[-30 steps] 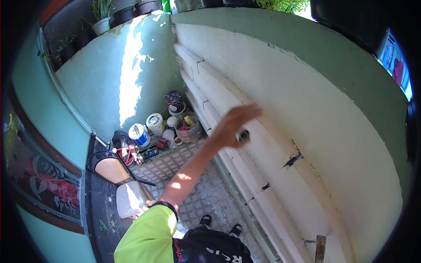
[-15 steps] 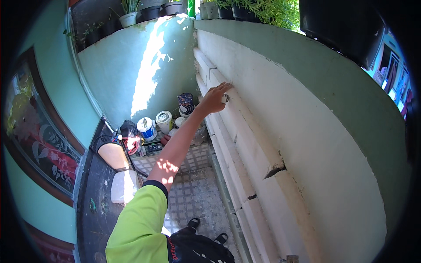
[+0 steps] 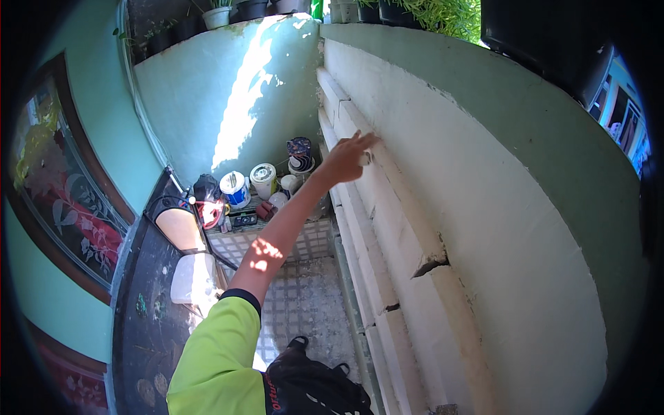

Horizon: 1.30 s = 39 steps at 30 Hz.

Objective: Scraping and applying filler to cracks in an exterior wall.

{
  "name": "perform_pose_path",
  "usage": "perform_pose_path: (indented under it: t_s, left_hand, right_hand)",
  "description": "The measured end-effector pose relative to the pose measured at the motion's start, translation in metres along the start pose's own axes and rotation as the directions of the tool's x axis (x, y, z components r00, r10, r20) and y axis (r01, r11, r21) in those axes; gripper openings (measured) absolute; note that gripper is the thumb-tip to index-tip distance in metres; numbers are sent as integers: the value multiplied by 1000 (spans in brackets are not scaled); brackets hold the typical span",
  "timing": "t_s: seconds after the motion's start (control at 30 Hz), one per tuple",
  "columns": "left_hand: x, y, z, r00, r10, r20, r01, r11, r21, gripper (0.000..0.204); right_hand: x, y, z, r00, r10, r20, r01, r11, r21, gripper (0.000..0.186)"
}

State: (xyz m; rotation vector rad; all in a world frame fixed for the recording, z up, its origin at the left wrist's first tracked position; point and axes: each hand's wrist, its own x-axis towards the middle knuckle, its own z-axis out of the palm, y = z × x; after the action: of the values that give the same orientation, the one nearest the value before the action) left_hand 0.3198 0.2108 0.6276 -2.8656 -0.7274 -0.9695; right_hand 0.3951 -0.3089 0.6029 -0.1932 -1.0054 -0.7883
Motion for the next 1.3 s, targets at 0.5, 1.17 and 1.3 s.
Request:
perform_pose_path:
  t_s: [0.5,1.17,1.3]
  left_hand:
    - [-99,165,-74,873,486,40,-373,719,-587,77]
    - [-68,148,-65,925,329,188,-323,944,-62,78]
    - [-82,153,-74,817,567,103,-479,768,-426,76]
  right_hand:
    - [0,4,3,998,58,-13,-55,984,168,29]
    - [1,-27,-10,970,212,116,-222,971,84,30]
    - [1,-21,-3,984,154,94,-155,988,7,27]
